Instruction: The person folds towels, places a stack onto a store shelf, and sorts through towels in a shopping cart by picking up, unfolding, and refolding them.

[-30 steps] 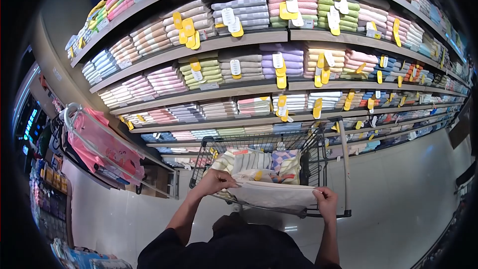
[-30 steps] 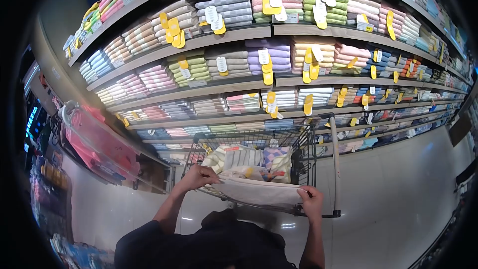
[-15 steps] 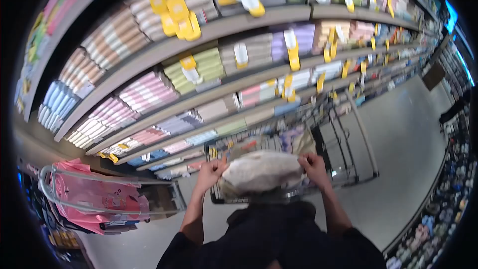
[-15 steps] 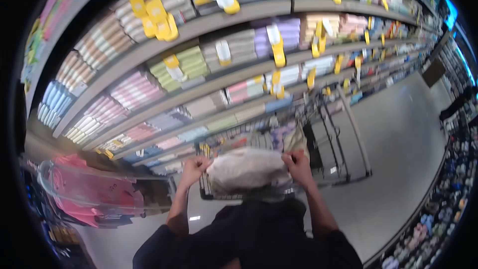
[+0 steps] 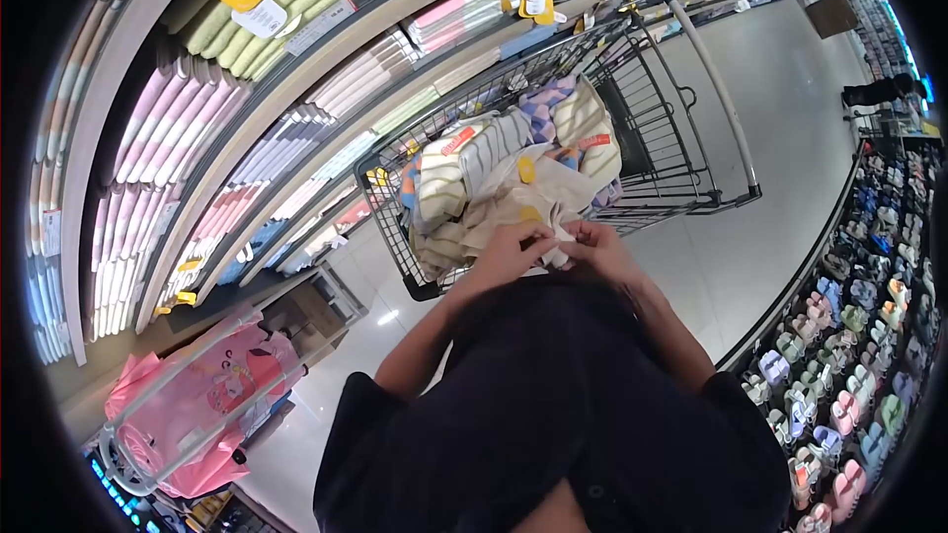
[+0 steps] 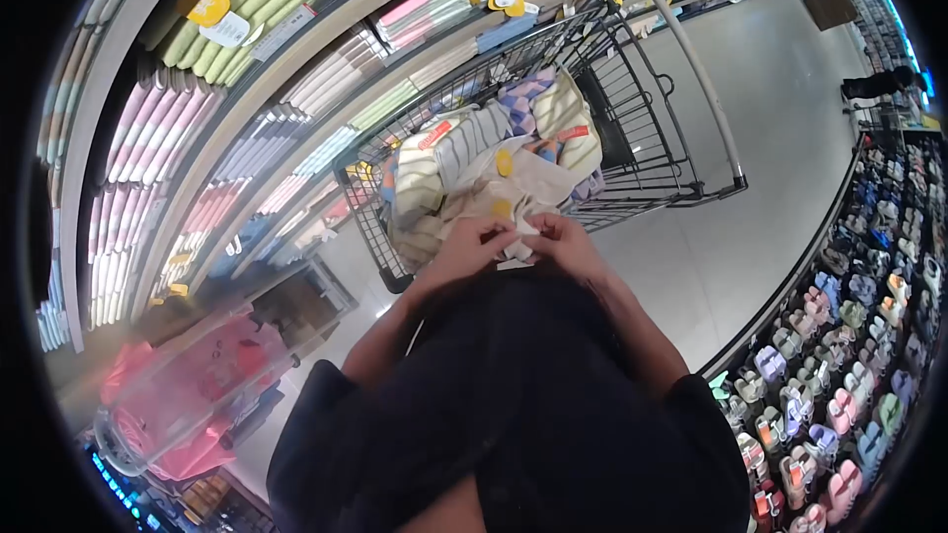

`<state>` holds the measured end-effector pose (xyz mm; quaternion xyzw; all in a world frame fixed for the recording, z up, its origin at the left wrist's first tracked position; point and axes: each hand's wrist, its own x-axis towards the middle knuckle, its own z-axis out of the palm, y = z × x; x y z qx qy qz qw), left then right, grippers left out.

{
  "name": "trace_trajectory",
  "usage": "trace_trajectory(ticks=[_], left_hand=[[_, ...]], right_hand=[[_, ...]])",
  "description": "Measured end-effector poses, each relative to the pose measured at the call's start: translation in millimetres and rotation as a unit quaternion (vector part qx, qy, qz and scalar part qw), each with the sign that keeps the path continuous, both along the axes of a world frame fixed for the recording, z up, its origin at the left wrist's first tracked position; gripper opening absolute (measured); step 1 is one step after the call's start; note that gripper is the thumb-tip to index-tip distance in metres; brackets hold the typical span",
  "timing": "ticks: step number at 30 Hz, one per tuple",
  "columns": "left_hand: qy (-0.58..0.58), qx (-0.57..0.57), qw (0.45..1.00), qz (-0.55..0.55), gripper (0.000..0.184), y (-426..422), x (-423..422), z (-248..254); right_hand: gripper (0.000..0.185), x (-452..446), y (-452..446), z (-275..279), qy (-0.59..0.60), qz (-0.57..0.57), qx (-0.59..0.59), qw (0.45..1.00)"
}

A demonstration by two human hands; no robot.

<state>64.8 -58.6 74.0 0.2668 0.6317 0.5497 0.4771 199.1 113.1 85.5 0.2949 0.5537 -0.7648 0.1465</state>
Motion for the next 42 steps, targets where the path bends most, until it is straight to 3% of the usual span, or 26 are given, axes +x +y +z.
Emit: trace_trajectory(ticks=[3, 5, 6, 8, 9, 10, 11, 12, 13, 14, 15, 18, 19, 21, 22, 24, 26, 29, 30, 31, 32, 33, 34, 36, 38, 42], left_hand=[[0.013, -0.017, 1.000, -0.004, 0.018, -6, -20, 25], [-0.004, -0.026, 0.999, 0.040, 0.015, -7, -27, 8], [-0.005, -0.030, 0.998, 0.047, 0.015, -8, -28, -9], [0.001, 0.002, 0.988, 0.155, 0.020, -12, -33, -39], [0.003, -0.004, 0.986, 0.165, 0.020, -16, -34, -49], [0.116, -0.136, 0.971, 0.156, 0.026, -21, -33, -58], [0.223, -0.267, 0.927, 0.142, 0.033, -27, -31, -69], [0.224, -0.274, 0.923, 0.153, 0.033, -40, -24, -94], [0.274, -0.315, 0.906, 0.072, 0.038, -56, -12, -126], [0.319, -0.353, 0.879, -0.013, 0.044, -66, 2, -140], [0.246, -0.295, 0.922, 0.054, 0.049, -68, 14, -124], [0.240, -0.340, 0.899, 0.140, 0.047, -63, 18, -95], [0.331, -0.310, 0.871, 0.190, 0.046, -74, 14, -114], [0.315, -0.277, 0.869, 0.264, 0.052, -79, -15, -109], [0.293, -0.323, 0.842, 0.317, 0.056, -85, -29, -125], [0.291, -0.291, 0.842, 0.349, 0.062, -92, -65, -145], [0.120, -0.212, 0.903, 0.353, 0.072, -85, -96, -151], [0.174, -0.176, 0.899, 0.361, 0.079, -61, -120, -165], [0.031, -0.185, 0.932, 0.311, 0.082, -57, -121, -169], [0.131, -0.391, 0.896, 0.167, 0.082, -55, -123, -250], [0.178, -0.318, 0.927, 0.086, 0.070, -36, -109, -206], [0.269, -0.322, 0.892, 0.166, 0.047, -20, -74, -252], [0.285, -0.386, 0.869, 0.121, 0.048, 7, -56, -241], [0.283, -0.441, 0.849, 0.062, 0.049, 33, -16, -219], [0.413, -0.349, 0.832, 0.127, 0.055, 48, 10, -209], [0.429, -0.312, 0.840, 0.115, 0.060, 51, 19, -198]], right_hand=[[0.021, -9, 3, 3, 0.052, -0.052, -0.080, 0.994], [0.021, -17, 9, 3, 0.079, -0.098, -0.132, 0.983], [0.021, -19, 17, -6, 0.077, -0.092, -0.137, 0.983], [0.025, -23, 31, -47, 0.066, -0.084, -0.035, 0.994], [0.033, -16, 45, -78, 0.040, 0.057, 0.319, 0.945], [0.033, -9, 50, -81, 0.045, 0.066, 0.313, 0.947], [0.033, -2, 53, -83, 0.004, 0.197, 0.500, 0.843], [0.033, 4, 59, -85, -0.031, 0.312, 0.659, 0.684], [0.033, 9, 67, -94, -0.020, 0.316, 0.657, 0.684], [0.031, 18, 74, -112, 0.006, 0.319, 0.571, 0.756], [0.029, 26, 80, -122, 0.029, 0.320, 0.477, 0.818], [0.029, 29, 97, -123, 0.089, 0.324, 0.410, 0.848], [0.029, 27, 99, -126, 0.103, 0.340, 0.401, 0.844], [0.029, 22, 104, -135, 0.052, 0.371, 0.418, 0.828], [0.029, 17, 104, -132, 0.061, 0.382, 0.415, 0.823], [0.026, 0, 107, -115, 0.065, 0.436, 0.441, 0.782], [0.027, -15, 107, -108, 0.087, 0.443, 0.461, 0.764], [0.031, -30, 102, -86, 0.112, 0.404, 0.459, 0.784], [0.031, -36, 100, -81, 0.106, 0.408, 0.466, 0.778], [0.036, -38, 98, -76, 0.067, 0.363, 0.437, 0.820], [0.041, -40, 96, -74, 0.030, 0.319, 0.403, 0.857], [0.046, -40, 97, -83, -0.006, 0.270, 0.362, 0.892], [0.046, -54, 93, -88, -0.007, 0.282, 0.360, 0.889], [0.047, -61, 91, -91, -0.123, 0.131, 0.264, 0.948], [0.050, -74, 97, -111, -0.071, 0.179, 0.351, 0.916], [0.053, -128, 88, -145, 0.023, 0.222, 0.456, 0.861]])
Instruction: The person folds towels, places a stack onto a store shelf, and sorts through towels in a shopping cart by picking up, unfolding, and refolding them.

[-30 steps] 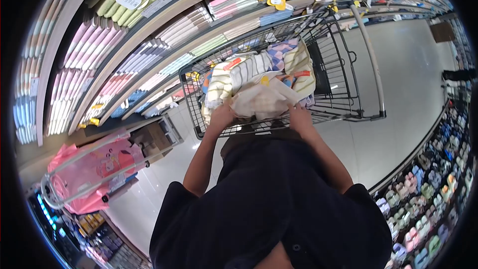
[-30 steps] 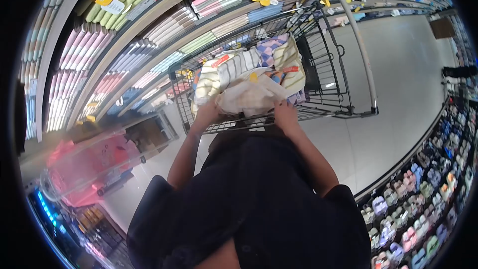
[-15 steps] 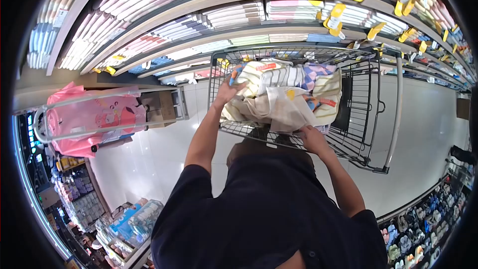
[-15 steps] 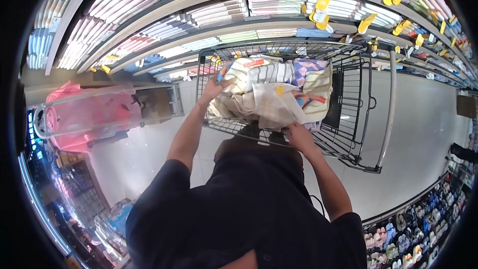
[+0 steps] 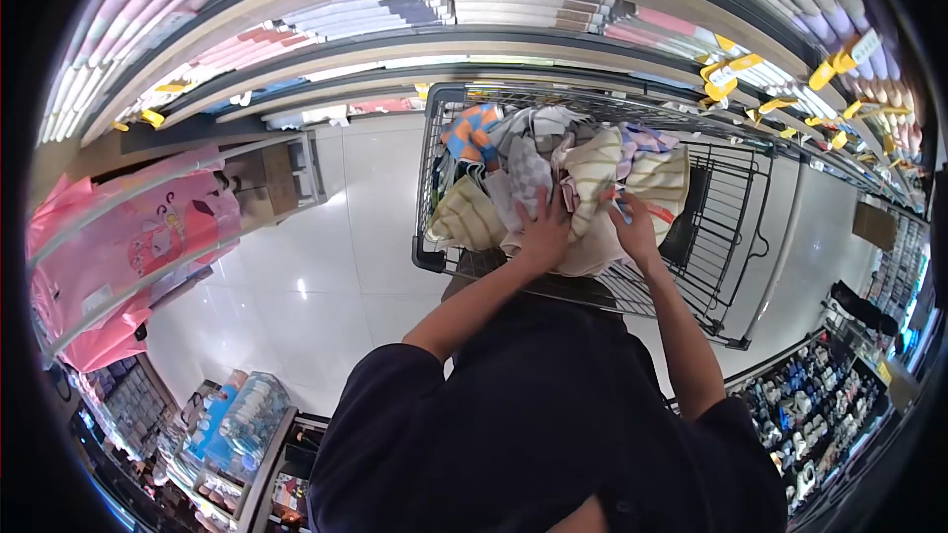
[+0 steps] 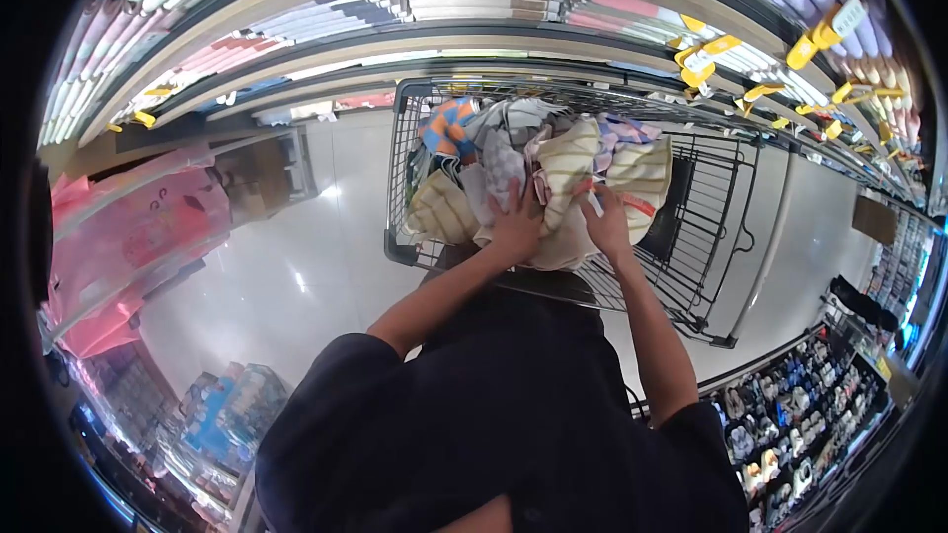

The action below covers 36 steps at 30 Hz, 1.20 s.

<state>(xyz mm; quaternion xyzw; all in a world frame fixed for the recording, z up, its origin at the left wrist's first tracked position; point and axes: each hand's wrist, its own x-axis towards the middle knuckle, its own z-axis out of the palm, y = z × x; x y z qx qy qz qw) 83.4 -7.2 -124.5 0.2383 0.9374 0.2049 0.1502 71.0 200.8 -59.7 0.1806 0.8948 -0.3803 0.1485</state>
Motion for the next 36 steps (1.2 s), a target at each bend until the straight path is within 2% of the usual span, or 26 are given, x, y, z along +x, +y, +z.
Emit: trace_trajectory(ticks=[3, 4, 6, 8, 9, 11, 13, 14, 15, 16, 17, 18, 19, 20, 21, 22, 24, 26, 27, 29, 30, 31, 33, 34, 35, 36], left_hand=[[0.011, 0.025, 1.000, 0.010, 0.068, -6, 5, -10], [0.005, -0.014, 1.000, 0.002, 0.071, -4, 5, -5], [-0.003, -0.055, 0.998, -0.006, 0.074, -6, 0, 7], [-0.138, 0.095, 0.985, 0.037, 0.068, -15, -7, 16], [-0.138, 0.095, 0.985, 0.034, 0.068, -24, -12, 10], [-0.089, 0.271, 0.946, 0.156, 0.071, -52, -20, -19], [-0.112, 0.189, 0.948, 0.231, 0.067, -82, -30, -32], [-0.159, 0.214, 0.940, 0.211, 0.065, -98, -31, -52], [-0.203, 0.239, 0.931, 0.188, 0.064, -111, -36, -67], [-0.294, 0.212, 0.896, 0.255, 0.058, -118, -53, -51], [-0.382, 0.182, 0.849, 0.317, 0.053, -123, -70, -32], [-0.396, 0.387, 0.740, 0.383, 0.049, -128, -77, -28], [-0.394, 0.566, 0.585, 0.427, 0.046, -135, -77, -25], [-0.401, 0.656, 0.491, 0.409, 0.043, -147, -83, -8], [-0.349, 0.623, 0.597, 0.364, 0.048, -163, -83, -9], [-0.334, 0.648, 0.581, 0.363, 0.051, -173, -87, -3], [-0.391, 0.738, 0.418, 0.357, 0.056, -179, -102, 27], [-0.396, 0.737, 0.433, 0.336, 0.057, -184, -106, 33], [-0.398, 0.740, 0.439, 0.319, 0.059, -183, -109, 35], [-0.395, 0.678, 0.509, 0.354, 0.053, -171, -112, 53], [-0.382, 0.643, 0.570, 0.340, 0.049, -160, -110, 63], [-0.382, 0.615, 0.588, 0.361, 0.050, -147, -106, 71], [-0.454, 0.591, 0.598, 0.294, 0.054, -124, -98, 80], [-0.491, 0.623, 0.511, 0.331, 0.050, -105, -92, 76], [-0.388, 0.514, 0.735, 0.214, 0.031, -90, -81, 107], [-0.476, 0.615, 0.602, 0.181, 0.027, -78, -73, 93]], right_hand=[[0.059, -46, -31, -8, 0.026, 0.071, 0.056, 0.996], [0.062, -54, -38, -14, 0.066, 0.115, 0.084, 0.988], [0.065, -66, -60, -18, 0.023, 0.140, 0.110, 0.984], [0.069, -67, -68, -24, -0.016, 0.155, 0.139, 0.978], [0.070, -64, -69, -29, -0.032, 0.150, 0.138, 0.979], [0.072, -54, -58, -44, -0.048, 0.137, 0.141, 0.979], [0.072, -42, -36, -59, -0.010, 0.171, 0.108, 0.979], [0.072, -37, -26, -60, -0.004, 0.167, 0.111, 0.980], [0.066, -32, -18, -58, -0.024, 0.112, -0.091, 0.989], [0.061, -29, -10, -53, -0.040, 0.055, -0.289, 0.955], [0.046, -26, -10, -37, 0.036, -0.021, -0.351, 0.935], [0.046, -27, -1, -23, 0.047, -0.026, -0.348, 0.936], [0.042, -24, 9, -7, 0.040, -0.064, -0.308, 0.948], [0.038, -18, 20, 0, 0.032, -0.102, -0.268, 0.957], [0.032, -8, 34, -11, 0.047, -0.119, -0.239, 0.963], [0.032, -5, 34, -2, 0.056, -0.124, -0.241, 0.961], [0.030, 5, 25, 22, 0.004, -0.234, -0.246, 0.941], [0.032, 20, 11, 26, 0.009, -0.258, -0.300, 0.918], [0.036, 24, 2, 29, -0.026, -0.234, -0.373, 0.897], [0.045, 19, -17, 41, -0.047, -0.180, -0.485, 0.854], [0.051, 14, -30, 47, -0.035, -0.151, -0.525, 0.837], [0.053, 7, -39, 62, -0.040, -0.154, -0.592, 0.790], [0.058, 4, -49, 66, -0.053, -0.162, -0.682, 0.711], [0.061, -2, -48, 55, -0.062, -0.173, -0.708, 0.682], [0.061, -9, -43, 63, -0.076, -0.156, -0.716, 0.677], [0.062, -13, -38, 71, -0.096, -0.142, -0.722, 0.670]])
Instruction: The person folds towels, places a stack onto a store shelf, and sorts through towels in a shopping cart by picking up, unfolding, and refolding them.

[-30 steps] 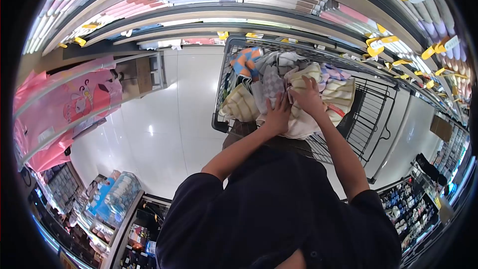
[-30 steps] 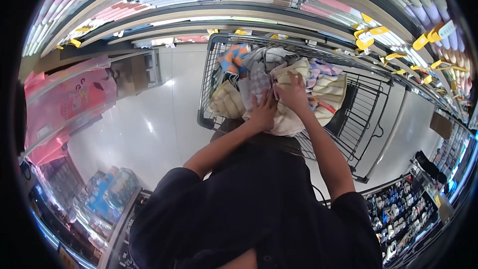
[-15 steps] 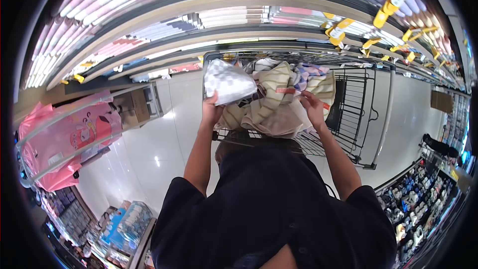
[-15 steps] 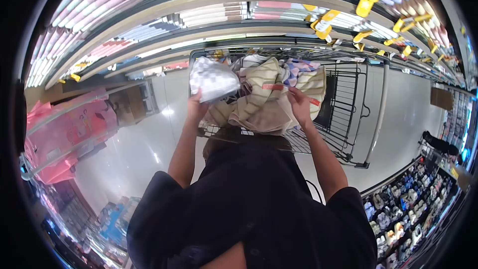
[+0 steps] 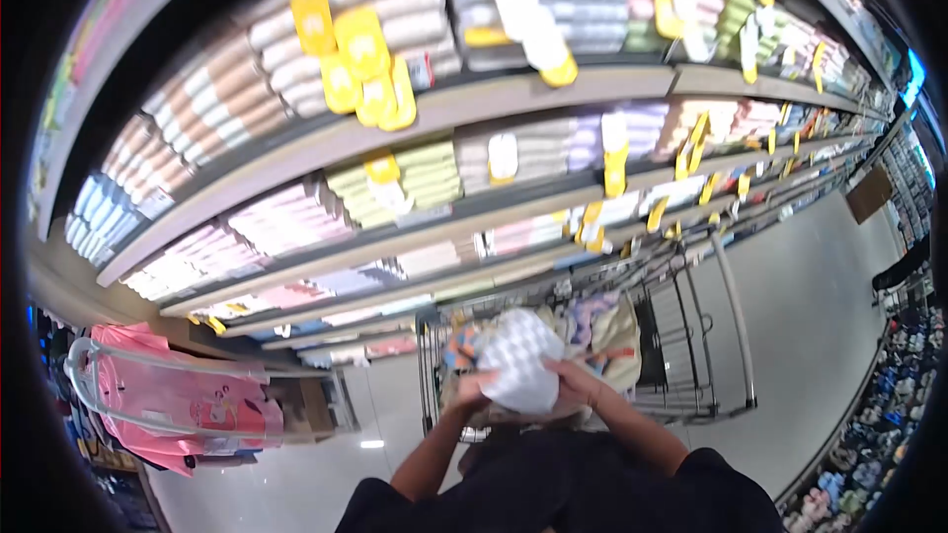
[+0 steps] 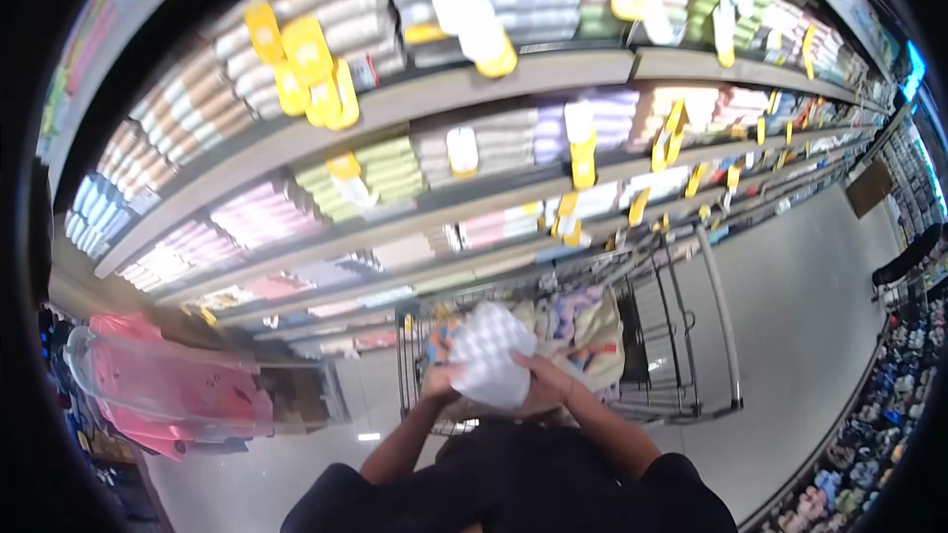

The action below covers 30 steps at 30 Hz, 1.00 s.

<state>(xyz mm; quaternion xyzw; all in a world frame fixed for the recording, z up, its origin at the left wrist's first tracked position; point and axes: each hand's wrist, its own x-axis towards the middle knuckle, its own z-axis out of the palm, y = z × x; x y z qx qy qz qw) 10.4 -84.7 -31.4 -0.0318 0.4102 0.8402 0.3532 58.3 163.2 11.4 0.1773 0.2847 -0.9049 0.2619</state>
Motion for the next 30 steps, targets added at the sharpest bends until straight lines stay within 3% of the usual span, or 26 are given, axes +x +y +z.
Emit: trace_trajectory(ticks=[1, 2, 4, 5, 6, 7, 8, 10, 11, 13, 14, 15, 16, 17, 18, 21, 24, 26, 28, 30], left_hand=[[0.139, -0.164, 0.974, -0.072, 0.031, 11, 2, -14], [0.124, -0.089, 0.985, -0.080, 0.036, 30, 1, -11], [0.263, -0.108, 0.956, -0.074, 0.043, 42, 3, -54], [0.266, -0.111, 0.955, -0.070, 0.043, 51, 7, -28], [0.095, -0.010, 0.994, -0.044, 0.042, 60, 11, -2], [-0.078, 0.088, 0.993, -0.012, 0.041, 65, 13, 23], [-0.077, 0.081, 0.994, -0.002, 0.041, 64, 14, 28], [-0.076, 0.179, 0.979, -0.054, 0.035, 60, 25, 28], [-0.111, -0.016, 0.993, 0.028, 0.030, 69, 39, 32], [-0.048, -0.108, 0.992, -0.043, 0.025, 55, 37, 17], [-0.034, -0.199, 0.979, -0.025, 0.024, 50, 41, -7], [0.041, -0.323, 0.944, -0.052, 0.029, 42, 44, -21], [0.129, -0.366, 0.920, -0.062, 0.032, 36, 48, -22], [0.129, -0.410, 0.899, -0.087, 0.043, 36, 52, -1], [0.124, -0.411, 0.900, -0.077, 0.043, 32, 54, -7], [0.153, -0.503, 0.850, -0.037, 0.073, 12, 65, -33], [0.094, -0.534, 0.839, -0.040, 0.082, 14, 53, -43], [0.157, -0.485, 0.859, -0.041, 0.095, 32, 38, -59], [0.150, -0.518, 0.831, -0.139, 0.105, 66, 23, -131], [0.117, -0.550, 0.776, -0.287, 0.114, 122, 34, -98]], right_hand=[[0.059, 0, 10, 1, 0.017, 0.006, 0.048, 0.999], [0.057, -1, 21, 1, 0.029, 0.011, 0.095, 0.995], [0.053, -1, 40, 24, 0.056, -0.026, 0.102, 0.993], [0.058, 3, 48, 24, 0.057, -0.055, 0.126, 0.989], [0.063, 7, 59, 23, 0.058, -0.085, 0.150, 0.983], [0.064, 12, 71, 38, 0.053, -0.099, 0.145, 0.983], [0.064, 13, 78, 48, 0.054, -0.091, 0.137, 0.985], [0.059, 15, 97, 60, 0.124, -0.147, 0.097, 0.977], [0.060, 25, 119, 30, 0.029, -0.122, 0.083, 0.989], [0.060, 29, 126, -5, 0.037, -0.130, 0.173, 0.976], [0.060, 33, 135, -30, -0.008, -0.069, 0.227, 0.972], [0.061, 38, 141, -64, 0.045, -0.033, 0.454, 0.889], [0.067, 53, 151, -86, 0.071, 0.018, 0.560, 0.825], [0.069, 73, 151, -91, 0.043, 0.022, 0.626, 0.778], [0.071, 77, 148, -91, 0.030, 0.018, 0.689, 0.724], [0.073, 107, 146, -89, 0.023, 0.056, 0.710, 0.701], [0.072, 124, 155, -100, 0.050, 0.110, 0.748, 0.653], [0.071, 122, 155, -96, 0.087, 0.124, 0.754, 0.639], [0.070, 114, 142, -88, 0.118, 0.135, 0.760, 0.625], [0.067, 96, 130, -78, 0.144, 0.113, 0.735, 0.653]])
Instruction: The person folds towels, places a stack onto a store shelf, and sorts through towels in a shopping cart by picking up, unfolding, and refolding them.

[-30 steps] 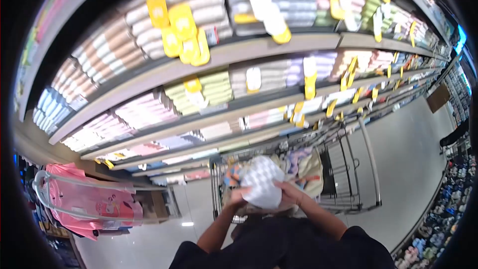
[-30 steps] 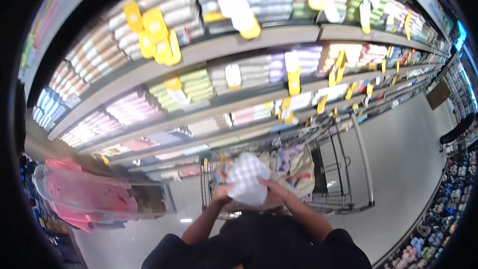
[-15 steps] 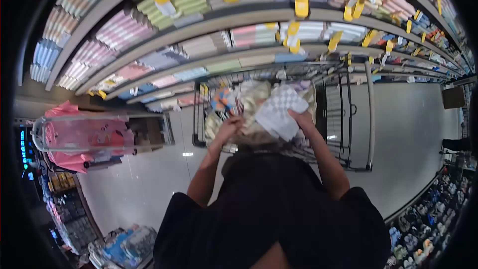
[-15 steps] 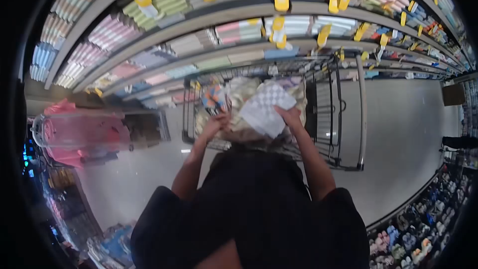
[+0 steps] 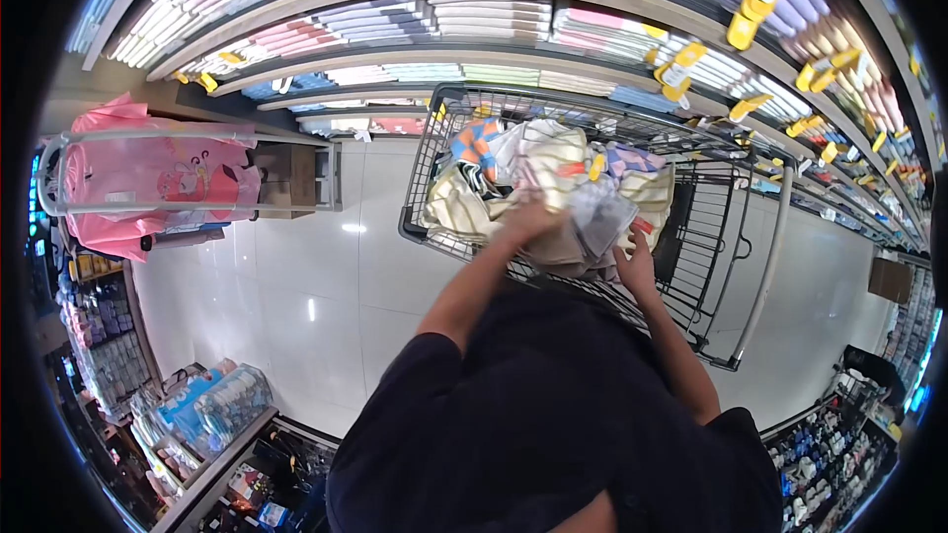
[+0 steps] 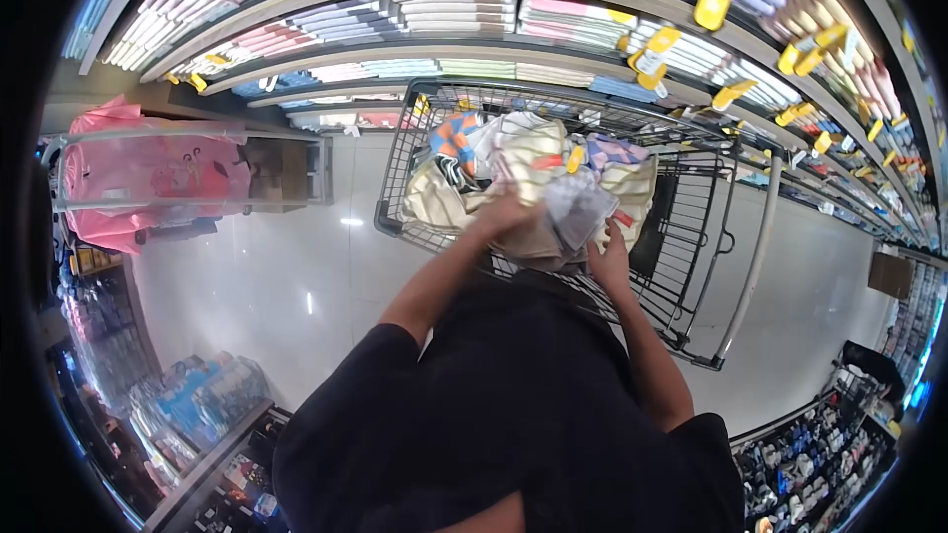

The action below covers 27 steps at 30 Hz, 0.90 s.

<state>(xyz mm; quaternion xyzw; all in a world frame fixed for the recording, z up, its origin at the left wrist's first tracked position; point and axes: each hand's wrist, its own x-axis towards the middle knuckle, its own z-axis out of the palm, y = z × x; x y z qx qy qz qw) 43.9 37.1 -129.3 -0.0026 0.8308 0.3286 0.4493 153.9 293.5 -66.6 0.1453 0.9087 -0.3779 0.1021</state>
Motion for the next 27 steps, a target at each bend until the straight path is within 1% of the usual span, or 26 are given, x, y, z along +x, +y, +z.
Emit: trace_trajectory(ticks=[1, 2, 3, 4, 5, 6, 7, 8, 10, 11, 12, 13, 14, 15, 16, 17, 18, 19, 20, 21, 22, 24, 25, 26, 27], left_hand=[[0.035, -0.012, 0.999, -0.026, 0.115, 26, 8, 9], [0.069, -0.025, 0.996, -0.053, 0.116, 43, 17, 15], [0.079, 0.002, 0.996, -0.049, 0.114, 50, 22, 16], [0.090, 0.030, 0.994, -0.046, 0.111, 51, 24, 17], [0.125, 0.023, 0.990, -0.060, 0.098, 41, 24, 20], [0.119, 0.029, 0.991, -0.061, 0.098, 24, 17, 20], [0.096, 0.165, 0.978, -0.086, 0.091, 1, 0, 16], [0.071, 0.296, 0.946, -0.107, 0.084, -22, -14, 12], [0.227, 0.310, 0.918, -0.103, 0.076, -59, -11, -79], [0.221, 0.203, 0.950, -0.082, 0.075, -88, -20, -54], [0.212, 0.095, 0.971, -0.062, 0.074, -118, -29, -26], [0.277, -0.039, 0.957, -0.079, 0.067, -140, -24, -29], [0.337, -0.172, 0.921, -0.095, 0.061, -155, -20, -36], [0.335, -0.167, 0.922, -0.095, 0.061, -164, -19, -48], [0.371, -0.174, 0.898, -0.160, 0.061, -170, -15, -71], [0.404, -0.178, 0.869, -0.225, 0.061, -171, -12, -81], [0.402, -0.173, 0.871, -0.224, 0.061, -167, -7, -89], [0.379, -0.175, 0.881, -0.223, 0.061, -159, -10, -91], [0.357, -0.179, 0.890, -0.221, 0.061, -152, -17, -87], [0.317, -0.168, 0.908, -0.215, 0.046, -148, -21, -84], [0.314, -0.168, 0.911, -0.209, 0.046, -142, -25, -85], [0.219, -0.086, 0.962, -0.137, 0.035, -133, -21, -89], [0.249, -0.081, 0.958, -0.114, 0.025, -124, -24, -59], [0.237, -0.081, 0.961, -0.120, 0.029, -112, -17, -51], [0.229, -0.080, 0.961, -0.130, 0.033, -102, -16, -44]], right_hand=[[0.067, -13, -12, 17, -0.039, -0.020, -0.043, 0.998], [0.067, -25, -21, 19, -0.046, -0.020, -0.041, 0.998], [0.068, -36, -30, 19, -0.060, 0.000, -0.041, 0.997], [0.068, -47, -37, 17, -0.074, 0.018, -0.040, 0.996], [0.069, -54, -43, 9, -0.057, 0.046, -0.041, 0.997], [0.069, -60, -48, 2, -0.063, 0.044, -0.035, 0.996], [0.069, -69, -58, -1, -0.075, 0.066, -0.040, 0.994], [0.068, -76, -67, -7, -0.087, 0.088, -0.047, 0.991], [0.069, -85, -78, -30, -0.098, 0.100, -0.061, 0.988], [0.068, -88, -82, -38, -0.115, 0.116, -0.059, 0.985], [0.067, -90, -86, -42, -0.132, 0.132, -0.057, 0.981], [0.067, -93, -92, -38, -0.138, 0.129, -0.054, 0.980], [0.065, -98, -100, -30, -0.161, 0.120, -0.034, 0.979], [0.063, -103, -110, -23, -0.181, 0.111, -0.015, 0.977], [0.063, -104, -116, -23, -0.183, 0.108, -0.012, 0.977], [0.061, -99, -120, -25, -0.146, 0.105, 0.034, 0.983], [0.058, -93, -122, -26, -0.108, 0.104, 0.080, 0.985], [0.058, -92, -125, -22, -0.107, 0.106, 0.084, 0.985], [0.055, -91, -128, -13, -0.044, 0.110, 0.091, 0.989], [0.053, -93, -131, -8, 0.017, 0.115, 0.096, 0.989], [0.053, -102, -135, 4, 0.015, 0.122, 0.097, 0.988], [0.046, -112, -150, 35, -0.028, 0.044, -0.054, 0.997], [0.042, -120, -155, 39, -0.027, 0.030, -0.120, 0.992], [0.042, -128, -157, 37, -0.036, 0.043, -0.128, 0.990], [0.041, -138, -157, 33, -0.060, 0.022, -0.186, 0.980]])
